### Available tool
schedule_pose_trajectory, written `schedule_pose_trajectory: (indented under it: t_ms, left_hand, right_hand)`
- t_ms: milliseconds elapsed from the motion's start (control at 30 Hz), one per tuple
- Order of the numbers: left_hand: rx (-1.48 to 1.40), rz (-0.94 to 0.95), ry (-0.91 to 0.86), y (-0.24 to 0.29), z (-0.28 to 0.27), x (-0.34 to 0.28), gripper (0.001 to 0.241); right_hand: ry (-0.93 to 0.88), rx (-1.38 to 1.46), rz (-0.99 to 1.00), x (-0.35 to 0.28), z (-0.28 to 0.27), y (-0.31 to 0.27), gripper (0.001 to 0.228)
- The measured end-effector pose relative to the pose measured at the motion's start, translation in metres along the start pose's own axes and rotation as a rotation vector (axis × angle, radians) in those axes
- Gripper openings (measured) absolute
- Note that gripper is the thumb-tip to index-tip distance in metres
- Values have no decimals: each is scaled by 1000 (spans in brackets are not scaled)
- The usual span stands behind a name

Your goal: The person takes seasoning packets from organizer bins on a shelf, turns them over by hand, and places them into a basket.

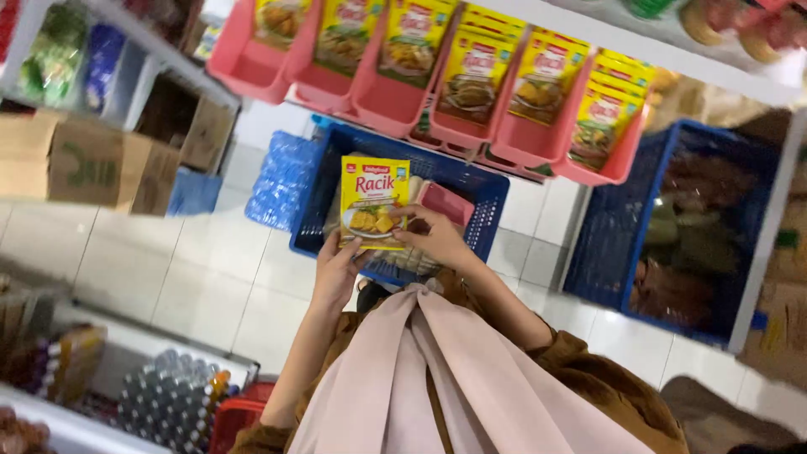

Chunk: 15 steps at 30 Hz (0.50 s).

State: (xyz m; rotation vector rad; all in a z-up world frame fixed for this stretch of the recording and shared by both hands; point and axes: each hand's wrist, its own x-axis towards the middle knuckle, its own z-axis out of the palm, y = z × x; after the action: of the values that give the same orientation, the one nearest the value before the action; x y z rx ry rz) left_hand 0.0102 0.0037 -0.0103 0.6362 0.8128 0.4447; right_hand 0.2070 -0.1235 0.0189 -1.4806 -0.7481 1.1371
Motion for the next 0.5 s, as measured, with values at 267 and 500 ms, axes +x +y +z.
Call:
schedule_pose_trajectory:
  t_ms: [267, 500]
  left_hand:
    - [724, 506, -380, -14, 100, 93, 53]
    - [1398, 741, -692, -42, 223, 151, 50]
  right_hand:
    - [694, -343, -143, -18, -69, 9, 43]
    - [953, -763, -285, -1, -205, 11, 39]
